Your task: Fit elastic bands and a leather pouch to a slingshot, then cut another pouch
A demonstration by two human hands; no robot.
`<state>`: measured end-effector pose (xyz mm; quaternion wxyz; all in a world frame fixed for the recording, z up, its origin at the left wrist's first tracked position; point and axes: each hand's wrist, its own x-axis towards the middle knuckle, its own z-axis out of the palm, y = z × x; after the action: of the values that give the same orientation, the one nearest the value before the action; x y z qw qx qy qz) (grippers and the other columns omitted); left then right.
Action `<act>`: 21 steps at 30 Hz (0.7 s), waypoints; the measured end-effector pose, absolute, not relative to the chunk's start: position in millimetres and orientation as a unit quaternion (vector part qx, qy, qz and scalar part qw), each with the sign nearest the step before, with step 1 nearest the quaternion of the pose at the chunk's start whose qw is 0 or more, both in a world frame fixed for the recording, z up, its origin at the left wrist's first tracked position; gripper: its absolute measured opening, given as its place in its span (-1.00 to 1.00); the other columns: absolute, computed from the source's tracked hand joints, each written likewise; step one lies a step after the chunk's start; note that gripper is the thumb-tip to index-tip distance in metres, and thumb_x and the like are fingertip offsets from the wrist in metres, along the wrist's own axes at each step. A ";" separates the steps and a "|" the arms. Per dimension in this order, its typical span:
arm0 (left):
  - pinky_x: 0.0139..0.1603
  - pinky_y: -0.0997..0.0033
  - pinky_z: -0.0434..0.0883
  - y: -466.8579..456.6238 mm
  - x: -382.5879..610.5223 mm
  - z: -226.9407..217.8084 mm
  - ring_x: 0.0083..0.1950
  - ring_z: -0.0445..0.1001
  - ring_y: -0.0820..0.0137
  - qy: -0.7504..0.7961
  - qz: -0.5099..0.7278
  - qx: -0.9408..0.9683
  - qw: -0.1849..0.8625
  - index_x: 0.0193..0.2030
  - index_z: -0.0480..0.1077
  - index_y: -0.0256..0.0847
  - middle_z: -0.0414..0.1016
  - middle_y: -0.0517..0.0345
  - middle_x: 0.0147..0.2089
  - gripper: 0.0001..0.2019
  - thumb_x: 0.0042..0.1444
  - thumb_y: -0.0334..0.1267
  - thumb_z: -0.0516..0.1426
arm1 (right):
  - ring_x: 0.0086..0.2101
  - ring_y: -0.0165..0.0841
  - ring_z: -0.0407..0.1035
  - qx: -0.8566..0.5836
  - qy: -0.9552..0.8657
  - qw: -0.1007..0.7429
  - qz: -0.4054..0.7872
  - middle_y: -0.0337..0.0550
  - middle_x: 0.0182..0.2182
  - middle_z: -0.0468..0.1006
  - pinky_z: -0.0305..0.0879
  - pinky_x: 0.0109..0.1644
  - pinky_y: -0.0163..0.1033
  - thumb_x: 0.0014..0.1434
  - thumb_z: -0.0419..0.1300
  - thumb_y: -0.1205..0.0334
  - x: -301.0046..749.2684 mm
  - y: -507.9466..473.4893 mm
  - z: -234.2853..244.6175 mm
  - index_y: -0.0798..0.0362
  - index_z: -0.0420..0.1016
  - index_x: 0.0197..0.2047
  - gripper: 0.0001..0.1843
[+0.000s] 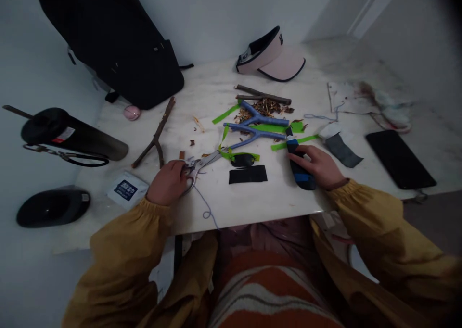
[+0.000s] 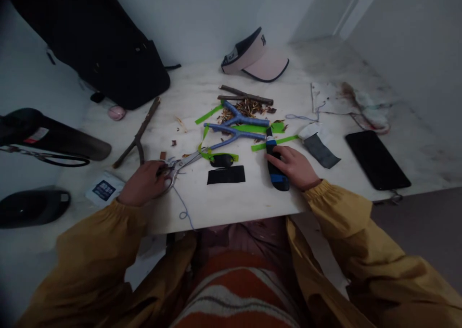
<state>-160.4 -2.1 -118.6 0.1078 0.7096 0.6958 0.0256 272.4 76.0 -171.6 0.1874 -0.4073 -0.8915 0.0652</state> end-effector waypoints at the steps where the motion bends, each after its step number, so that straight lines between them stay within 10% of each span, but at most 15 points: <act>1: 0.15 0.02 0.31 0.6 -163.0 -118.8 0.08 0.40 0.02 0.695 0.012 0.709 0.119 -0.03 0.35 -0.37 0.45 -0.24 0.00 -0.64 0.04 -0.27 0.00 | -0.03 -0.12 0.38 -0.404 -0.895 0.176 0.066 0.03 -0.03 0.49 0.35 0.01 0.05 0.29 -0.10 0.26 279.2 80.1 -172.0 -0.03 0.49 0.06 -0.58; 9: -0.01 0.29 0.40 18.0 -179.8 -105.8 -0.05 0.48 0.18 0.654 -0.039 0.723 0.219 0.11 0.24 -0.29 0.48 -0.06 -0.04 -0.39 -0.03 0.06 0.08 | 0.09 -0.09 0.31 -0.366 -0.920 0.107 0.096 0.02 0.10 0.43 0.27 0.12 0.10 0.25 -0.11 0.39 306.5 97.2 -164.0 -0.01 0.38 0.17 -0.51; 21: 0.12 0.07 0.34 -1.4 -166.6 -100.8 0.07 0.41 0.00 0.690 -0.001 0.710 0.143 0.08 0.32 -0.29 0.44 -0.08 0.02 -0.52 0.02 -0.11 0.06 | -0.08 -0.05 0.38 -0.486 -0.839 0.235 0.073 0.15 -0.12 0.52 0.37 0.02 0.07 0.24 0.10 0.05 189.4 21.0 -143.9 0.17 0.37 0.11 -0.53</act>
<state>-166.6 -1.4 -100.8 0.1425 0.7096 0.6900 -0.0012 189.4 21.0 -143.9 0.2354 -0.4859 -0.8385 0.0729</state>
